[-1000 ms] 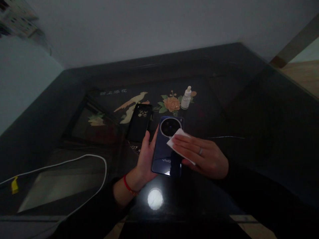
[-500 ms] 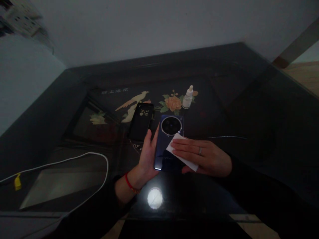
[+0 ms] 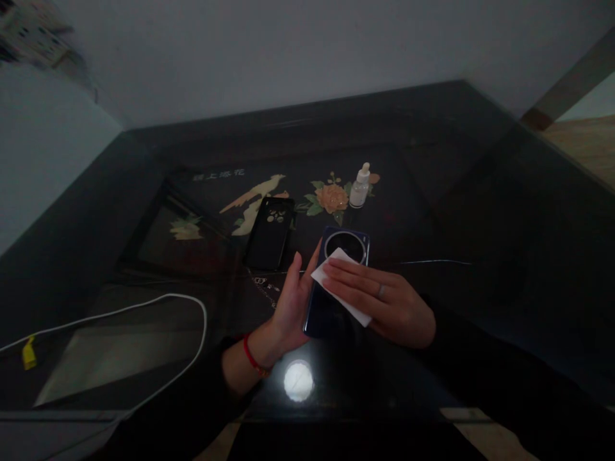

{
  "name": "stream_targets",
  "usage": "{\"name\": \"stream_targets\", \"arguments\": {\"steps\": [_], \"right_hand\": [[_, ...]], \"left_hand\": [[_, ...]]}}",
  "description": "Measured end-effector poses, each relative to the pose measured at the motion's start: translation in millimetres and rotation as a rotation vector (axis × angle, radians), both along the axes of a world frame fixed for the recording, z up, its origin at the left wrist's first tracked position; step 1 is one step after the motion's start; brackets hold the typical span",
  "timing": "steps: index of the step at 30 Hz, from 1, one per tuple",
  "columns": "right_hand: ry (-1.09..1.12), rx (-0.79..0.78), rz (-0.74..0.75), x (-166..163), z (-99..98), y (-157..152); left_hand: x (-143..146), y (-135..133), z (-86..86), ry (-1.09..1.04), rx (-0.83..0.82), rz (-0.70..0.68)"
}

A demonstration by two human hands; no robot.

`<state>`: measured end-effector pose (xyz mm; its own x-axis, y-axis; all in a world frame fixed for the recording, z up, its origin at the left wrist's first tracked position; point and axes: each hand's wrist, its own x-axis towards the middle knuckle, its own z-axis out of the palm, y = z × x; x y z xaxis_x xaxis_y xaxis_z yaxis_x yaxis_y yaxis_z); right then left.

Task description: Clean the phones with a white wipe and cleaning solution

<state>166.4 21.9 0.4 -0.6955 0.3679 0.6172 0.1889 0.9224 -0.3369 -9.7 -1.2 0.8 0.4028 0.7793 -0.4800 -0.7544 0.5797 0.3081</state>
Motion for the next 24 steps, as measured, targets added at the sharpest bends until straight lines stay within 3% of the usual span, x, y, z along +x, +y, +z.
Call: {"name": "stream_targets", "arguments": {"steps": [4, 11, 17, 22, 24], "right_hand": [[-0.111, 0.091, -0.057, -7.3, -2.0, -3.5], [-0.137, 0.213, 0.242, -12.7, -2.5, -15.6], [-0.142, 0.178, -0.046, -8.1, -5.3, -6.9], [-0.099, 0.239, 0.243, -18.0, -2.2, -22.2], [-0.093, 0.239, 0.222, -16.2, -1.3, -20.9]], "left_hand": [[2.2, -3.6, -1.2, -0.036, -0.013, -0.045], [-1.2, 0.8, -1.0, -0.097, 0.123, -0.111], [-2.1, -0.7, -2.5, -0.054, 0.025, -0.024], [-1.0, -0.8, -1.6, -0.112, 0.129, -0.126], [-1.7, -0.7, -2.5, -0.106, 0.138, -0.121]]}}
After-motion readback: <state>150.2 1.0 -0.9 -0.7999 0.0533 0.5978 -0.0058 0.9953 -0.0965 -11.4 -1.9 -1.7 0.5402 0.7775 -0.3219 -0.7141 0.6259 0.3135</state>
